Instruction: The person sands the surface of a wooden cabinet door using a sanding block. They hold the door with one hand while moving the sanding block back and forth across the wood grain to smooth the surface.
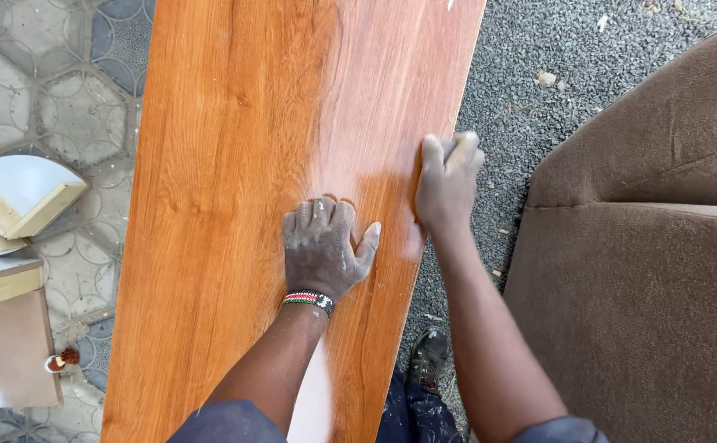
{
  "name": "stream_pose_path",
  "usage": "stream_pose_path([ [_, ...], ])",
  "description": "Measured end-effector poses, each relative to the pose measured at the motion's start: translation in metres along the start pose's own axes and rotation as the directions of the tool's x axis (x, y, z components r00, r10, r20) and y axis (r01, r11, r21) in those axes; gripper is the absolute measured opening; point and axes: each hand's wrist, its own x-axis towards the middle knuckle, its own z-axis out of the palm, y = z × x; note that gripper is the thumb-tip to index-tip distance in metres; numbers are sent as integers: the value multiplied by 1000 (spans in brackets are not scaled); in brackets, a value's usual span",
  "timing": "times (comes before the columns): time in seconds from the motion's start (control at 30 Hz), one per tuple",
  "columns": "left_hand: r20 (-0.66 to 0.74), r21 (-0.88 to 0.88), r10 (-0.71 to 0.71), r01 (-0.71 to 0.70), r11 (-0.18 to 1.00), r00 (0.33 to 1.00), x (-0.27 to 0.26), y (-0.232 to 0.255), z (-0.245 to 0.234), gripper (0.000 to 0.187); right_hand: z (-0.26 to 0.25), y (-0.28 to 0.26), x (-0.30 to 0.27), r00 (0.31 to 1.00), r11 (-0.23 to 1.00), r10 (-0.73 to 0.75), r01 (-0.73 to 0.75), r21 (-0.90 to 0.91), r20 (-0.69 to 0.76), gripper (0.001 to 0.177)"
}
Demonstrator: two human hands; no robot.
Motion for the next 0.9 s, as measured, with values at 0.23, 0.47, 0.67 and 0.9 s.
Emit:
stream_pose_path([
  [0.23, 22, -16, -13, 13, 1000, 1000, -1, -1, 0, 42, -8, 32, -221, 988, 989, 139, -136, -53, 66, 89],
  [0.47, 3, -30, -12, 12, 999, 1000, 0, -2, 2, 39, 5, 9, -44, 999, 998, -32, 31, -54, -29, 80],
  [0.67, -13, -2, 7, -7, 1000, 1000, 2, -1, -1, 43, 7, -14, -27, 994, 998, -51, 47, -44, -97, 73],
  [0.9, 89, 87, 13, -21, 996, 996, 6, 7, -10, 41, 11, 69, -241, 1000, 998, 30, -30, -57, -2, 117],
])
